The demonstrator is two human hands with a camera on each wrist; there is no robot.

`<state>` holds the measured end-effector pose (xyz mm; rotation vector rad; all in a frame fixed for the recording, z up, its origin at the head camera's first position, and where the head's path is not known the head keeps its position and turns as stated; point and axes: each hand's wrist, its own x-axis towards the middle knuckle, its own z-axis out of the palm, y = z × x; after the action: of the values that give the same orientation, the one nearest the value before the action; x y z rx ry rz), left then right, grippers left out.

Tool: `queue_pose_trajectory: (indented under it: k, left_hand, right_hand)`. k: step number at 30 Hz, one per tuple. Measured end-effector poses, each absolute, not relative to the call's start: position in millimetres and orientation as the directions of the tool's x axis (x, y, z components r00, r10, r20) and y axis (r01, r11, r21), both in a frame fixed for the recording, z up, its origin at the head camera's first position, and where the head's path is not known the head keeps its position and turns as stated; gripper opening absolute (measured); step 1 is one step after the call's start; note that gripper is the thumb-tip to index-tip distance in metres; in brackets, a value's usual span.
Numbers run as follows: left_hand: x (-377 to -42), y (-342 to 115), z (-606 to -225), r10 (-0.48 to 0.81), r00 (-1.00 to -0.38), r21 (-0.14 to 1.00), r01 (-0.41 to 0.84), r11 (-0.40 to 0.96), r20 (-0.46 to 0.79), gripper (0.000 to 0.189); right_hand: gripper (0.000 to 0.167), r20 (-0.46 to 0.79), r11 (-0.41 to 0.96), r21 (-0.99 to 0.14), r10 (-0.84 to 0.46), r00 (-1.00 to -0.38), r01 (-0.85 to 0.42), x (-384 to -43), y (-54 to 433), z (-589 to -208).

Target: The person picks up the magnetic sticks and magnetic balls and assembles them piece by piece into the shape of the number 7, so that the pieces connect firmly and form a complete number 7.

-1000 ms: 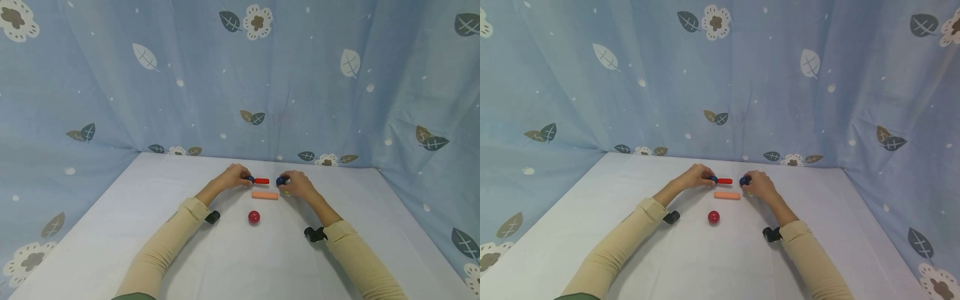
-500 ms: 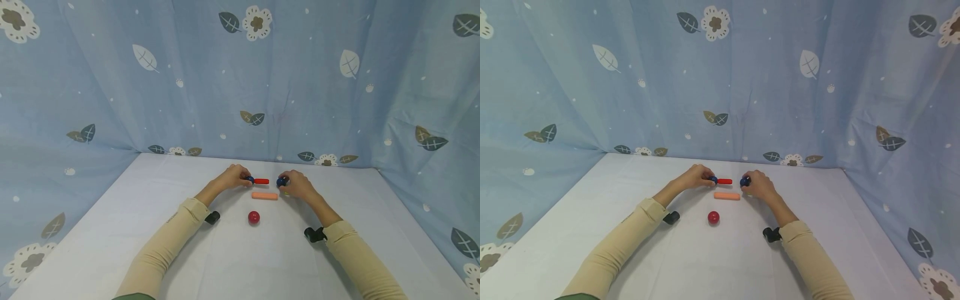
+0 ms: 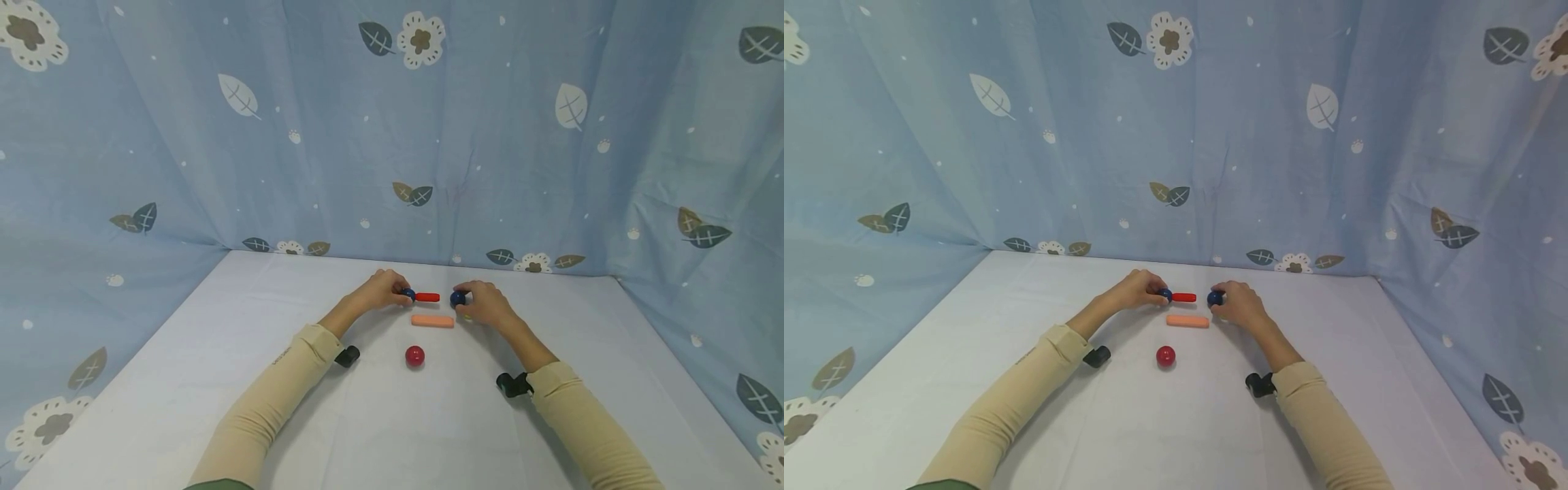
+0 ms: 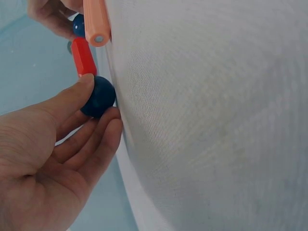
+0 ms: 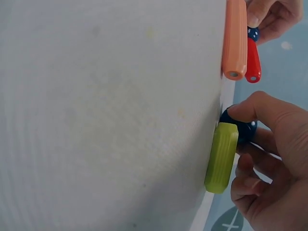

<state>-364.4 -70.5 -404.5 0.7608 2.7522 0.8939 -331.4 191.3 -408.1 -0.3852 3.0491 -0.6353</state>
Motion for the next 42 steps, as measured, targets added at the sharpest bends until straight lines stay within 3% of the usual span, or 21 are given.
queue_pose_trajectory:
  k: [21,42]
  left_hand:
    - [-363.1,-68.4,-401.6,0.495,-0.869,0.573,0.4,0.716,-0.011,0.032]
    - [-360.7,-64.2,-398.6,0.49,-0.872,0.547,0.405,0.732,-0.01,0.034]
  right_hand:
    - [0.041,0.052,0.857,-0.468,-0.218,-0.975,-0.217,-328.5,191.8,-405.1]
    - [0.041,0.067,0.845,-0.472,-0.248,-0.966,-0.25,-326.7,192.5,-406.8]
